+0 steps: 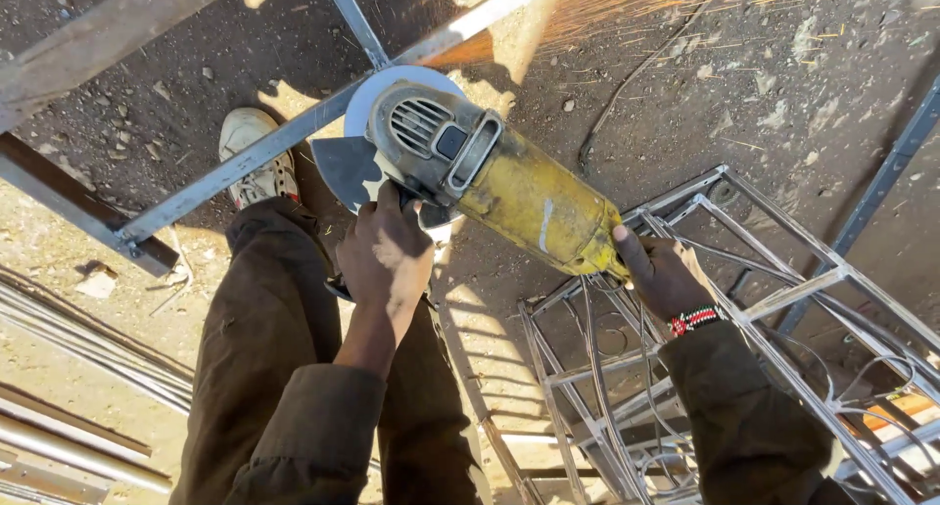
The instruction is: The person is using a handheld angle grinder to smooth out the welds on a metal frame structure.
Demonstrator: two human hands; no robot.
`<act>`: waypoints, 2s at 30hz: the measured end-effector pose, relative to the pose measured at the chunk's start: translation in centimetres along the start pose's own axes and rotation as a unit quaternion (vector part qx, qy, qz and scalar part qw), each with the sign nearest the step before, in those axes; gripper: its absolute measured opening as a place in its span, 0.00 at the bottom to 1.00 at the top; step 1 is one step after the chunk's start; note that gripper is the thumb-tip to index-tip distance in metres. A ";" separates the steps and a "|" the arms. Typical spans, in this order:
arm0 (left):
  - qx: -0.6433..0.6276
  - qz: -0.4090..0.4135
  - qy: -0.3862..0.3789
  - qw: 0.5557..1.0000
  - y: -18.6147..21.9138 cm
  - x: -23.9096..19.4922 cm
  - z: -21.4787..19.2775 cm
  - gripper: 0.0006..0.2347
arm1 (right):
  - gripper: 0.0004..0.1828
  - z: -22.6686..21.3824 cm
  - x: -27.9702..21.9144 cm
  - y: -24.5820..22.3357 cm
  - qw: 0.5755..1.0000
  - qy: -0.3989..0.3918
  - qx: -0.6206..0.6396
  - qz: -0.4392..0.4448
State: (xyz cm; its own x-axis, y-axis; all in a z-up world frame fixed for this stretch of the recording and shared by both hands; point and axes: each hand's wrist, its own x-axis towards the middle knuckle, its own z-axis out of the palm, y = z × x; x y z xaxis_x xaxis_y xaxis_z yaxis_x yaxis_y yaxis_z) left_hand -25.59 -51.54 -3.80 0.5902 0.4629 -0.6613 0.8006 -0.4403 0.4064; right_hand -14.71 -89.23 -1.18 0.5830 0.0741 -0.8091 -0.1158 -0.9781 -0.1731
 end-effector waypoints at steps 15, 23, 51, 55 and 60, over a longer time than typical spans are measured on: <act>0.027 0.003 -0.037 0.999 -1.4 -0.9 0.3 0.15 | 0.44 1.5 -0.7 -3.0 0.999 -0.004 -0.012 -0.030; 0.070 -0.015 -0.057 0.996 -2.0 -3.7 -1.1 0.17 | 0.43 3.7 -3.2 -5.1 0.996 -0.047 0.073 -0.019; 0.172 0.066 0.015 0.983 -3.7 -2.7 1.8 0.17 | 0.44 10.2 -4.8 -2.2 0.996 0.064 0.056 0.033; 0.184 0.145 0.048 0.971 -4.2 -0.8 1.1 0.17 | 0.44 14.1 -4.7 -0.1 0.988 0.109 0.103 0.031; 0.138 0.058 0.017 0.989 -5.4 -3.1 2.2 0.18 | 0.42 7.5 -5.7 -4.3 0.999 0.013 0.025 0.035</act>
State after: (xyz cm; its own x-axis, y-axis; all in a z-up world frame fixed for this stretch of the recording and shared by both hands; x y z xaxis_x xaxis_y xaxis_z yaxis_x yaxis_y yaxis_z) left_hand -31.95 -52.33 -5.30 0.6834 0.4207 -0.5966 0.6715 -0.6830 0.2875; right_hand -23.58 -84.02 0.00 0.5920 -0.0002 -0.8059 -0.1968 -0.9698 -0.1443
